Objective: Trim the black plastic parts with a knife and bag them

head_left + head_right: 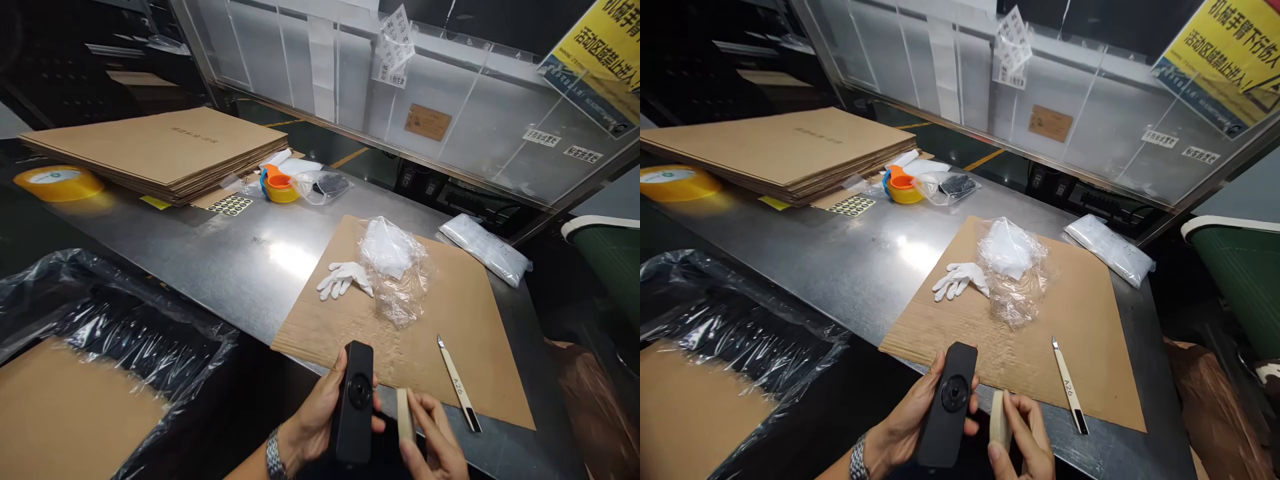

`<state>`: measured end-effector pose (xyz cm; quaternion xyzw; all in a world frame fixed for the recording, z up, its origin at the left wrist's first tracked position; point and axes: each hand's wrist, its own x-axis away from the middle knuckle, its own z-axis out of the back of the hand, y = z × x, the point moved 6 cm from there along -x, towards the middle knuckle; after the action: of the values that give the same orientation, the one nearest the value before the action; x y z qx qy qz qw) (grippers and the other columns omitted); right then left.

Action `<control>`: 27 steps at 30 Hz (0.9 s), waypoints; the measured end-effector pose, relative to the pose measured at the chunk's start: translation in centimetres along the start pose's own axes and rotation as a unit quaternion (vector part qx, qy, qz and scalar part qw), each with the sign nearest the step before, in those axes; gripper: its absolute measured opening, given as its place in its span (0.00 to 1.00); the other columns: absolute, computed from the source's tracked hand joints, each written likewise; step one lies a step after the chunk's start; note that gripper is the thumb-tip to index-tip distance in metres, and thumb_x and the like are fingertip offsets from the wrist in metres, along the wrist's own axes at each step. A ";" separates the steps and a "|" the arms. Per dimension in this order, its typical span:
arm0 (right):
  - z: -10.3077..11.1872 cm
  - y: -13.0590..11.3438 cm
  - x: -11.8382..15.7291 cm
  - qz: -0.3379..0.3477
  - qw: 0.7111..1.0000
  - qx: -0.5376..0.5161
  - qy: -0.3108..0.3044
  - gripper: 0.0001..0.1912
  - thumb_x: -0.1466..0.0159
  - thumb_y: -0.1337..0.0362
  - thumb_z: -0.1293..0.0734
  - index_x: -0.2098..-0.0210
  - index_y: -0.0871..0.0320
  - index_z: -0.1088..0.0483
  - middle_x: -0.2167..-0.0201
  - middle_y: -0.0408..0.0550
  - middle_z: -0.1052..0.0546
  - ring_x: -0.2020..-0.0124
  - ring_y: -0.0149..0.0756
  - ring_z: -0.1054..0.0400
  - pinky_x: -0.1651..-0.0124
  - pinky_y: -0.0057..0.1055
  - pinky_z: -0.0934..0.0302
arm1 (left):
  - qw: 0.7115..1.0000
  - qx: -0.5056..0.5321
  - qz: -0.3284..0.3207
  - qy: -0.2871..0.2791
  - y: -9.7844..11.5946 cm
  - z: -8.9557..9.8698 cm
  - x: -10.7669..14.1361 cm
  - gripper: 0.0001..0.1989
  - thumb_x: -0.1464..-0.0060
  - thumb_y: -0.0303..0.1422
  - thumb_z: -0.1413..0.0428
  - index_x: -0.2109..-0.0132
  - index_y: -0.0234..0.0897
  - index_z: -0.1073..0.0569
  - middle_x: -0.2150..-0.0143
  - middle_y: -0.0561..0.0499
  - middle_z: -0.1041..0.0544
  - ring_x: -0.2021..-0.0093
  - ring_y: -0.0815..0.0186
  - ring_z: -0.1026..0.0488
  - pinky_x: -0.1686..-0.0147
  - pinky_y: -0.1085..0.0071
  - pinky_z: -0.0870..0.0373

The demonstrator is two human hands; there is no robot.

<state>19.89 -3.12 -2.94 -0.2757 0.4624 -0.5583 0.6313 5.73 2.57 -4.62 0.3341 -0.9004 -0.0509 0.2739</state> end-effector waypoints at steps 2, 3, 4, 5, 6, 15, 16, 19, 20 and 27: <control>0.0 -2.1 -1.8 0.054 0.997 0.050 -0.014 0.23 0.36 0.65 0.40 0.42 0.53 0.39 0.53 0.54 0.36 0.52 0.41 0.38 0.53 0.36 0.38 | 0.999 -0.027 0.019 -0.014 -1.2 -0.3 -0.1 0.31 0.45 0.55 0.60 0.52 0.34 0.30 0.75 0.46 0.24 0.82 0.64 0.28 0.83 0.72 0.32; -0.5 -3.2 -2.6 0.087 0.992 0.078 -0.035 0.24 0.36 0.68 0.41 0.40 0.53 0.42 0.53 0.54 0.36 0.53 0.41 0.38 0.53 0.38 0.38 | 0.999 -0.034 0.027 -0.018 -1.7 -0.3 -0.2 0.32 0.45 0.55 0.61 0.47 0.37 0.33 0.76 0.48 0.25 0.84 0.65 0.29 0.86 0.73 0.34; -1.0 -4.2 -3.2 0.120 0.986 0.102 -0.060 0.26 0.37 0.70 0.42 0.39 0.53 0.44 0.53 0.55 0.37 0.54 0.41 0.39 0.54 0.40 0.38 | 0.999 -0.037 0.033 -0.019 -2.1 -0.4 -0.2 0.31 0.45 0.55 0.62 0.44 0.40 0.36 0.77 0.49 0.25 0.85 0.65 0.30 0.87 0.74 0.36; -1.7 -5.1 -3.5 0.153 0.977 0.117 -0.085 0.27 0.37 0.71 0.42 0.38 0.54 0.46 0.54 0.55 0.37 0.55 0.41 0.39 0.55 0.41 0.37 | 0.998 -0.040 0.037 -0.019 -2.4 -0.3 -0.2 0.31 0.44 0.54 0.62 0.43 0.40 0.37 0.78 0.49 0.25 0.85 0.66 0.31 0.87 0.75 0.36; -2.3 -5.8 -3.7 0.184 0.969 0.123 -0.108 0.28 0.37 0.72 0.43 0.38 0.55 0.47 0.55 0.55 0.36 0.56 0.41 0.38 0.56 0.41 0.37 | 0.998 -0.042 0.035 -0.016 -2.6 -0.2 -0.2 0.30 0.44 0.53 0.61 0.44 0.39 0.36 0.78 0.49 0.25 0.86 0.67 0.31 0.87 0.75 0.37; -2.3 -6.3 -4.8 0.208 0.959 0.143 -0.129 0.30 0.39 0.75 0.43 0.38 0.58 0.48 0.55 0.56 0.38 0.55 0.41 0.42 0.56 0.43 0.39 | 0.987 -0.153 0.034 0.030 -3.0 1.1 -0.1 0.34 0.45 0.54 0.63 0.64 0.31 0.24 0.83 0.49 0.27 0.87 0.69 0.34 0.84 0.74 0.37; -2.4 -6.7 -4.8 0.223 0.953 0.149 -0.140 0.30 0.40 0.75 0.42 0.38 0.59 0.47 0.56 0.56 0.38 0.56 0.42 0.42 0.56 0.43 0.39 | 0.982 -0.178 -0.025 0.054 -2.2 1.1 0.0 0.29 0.43 0.51 0.60 0.58 0.33 0.24 0.76 0.48 0.23 0.80 0.67 0.29 0.76 0.72 0.31; -2.7 -7.7 -5.0 0.241 0.938 0.197 -0.153 0.28 0.41 0.74 0.40 0.41 0.62 0.43 0.58 0.57 0.36 0.58 0.42 0.41 0.59 0.40 0.38 | 0.958 -0.228 -0.133 0.115 -0.3 0.8 0.4 0.22 0.42 0.44 0.54 0.48 0.37 0.28 0.49 0.47 0.26 0.46 0.63 0.34 0.44 0.69 0.45; -2.6 -7.8 -5.3 0.229 0.938 0.217 -0.145 0.27 0.41 0.74 0.40 0.42 0.63 0.41 0.58 0.58 0.36 0.59 0.42 0.41 0.60 0.40 0.38 | 0.958 -0.225 -0.136 0.118 -0.2 0.6 0.4 0.22 0.41 0.44 0.55 0.48 0.37 0.29 0.45 0.48 0.29 0.40 0.63 0.41 0.40 0.69 0.52; -4.7 -7.9 -2.5 0.231 0.950 0.185 -0.101 0.23 0.42 0.70 0.40 0.46 0.59 0.37 0.64 0.55 0.33 0.66 0.40 0.38 0.65 0.39 0.36 | 0.996 -0.021 -0.021 0.083 -1.3 0.4 -0.9 0.28 0.45 0.52 0.56 0.43 0.42 0.35 0.67 0.50 0.23 0.66 0.65 0.26 0.62 0.68 0.33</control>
<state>12.22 -1.72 2.59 -0.0944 0.3360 -0.4422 0.8262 6.83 2.15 -5.68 0.3501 -0.8664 -0.0475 0.3530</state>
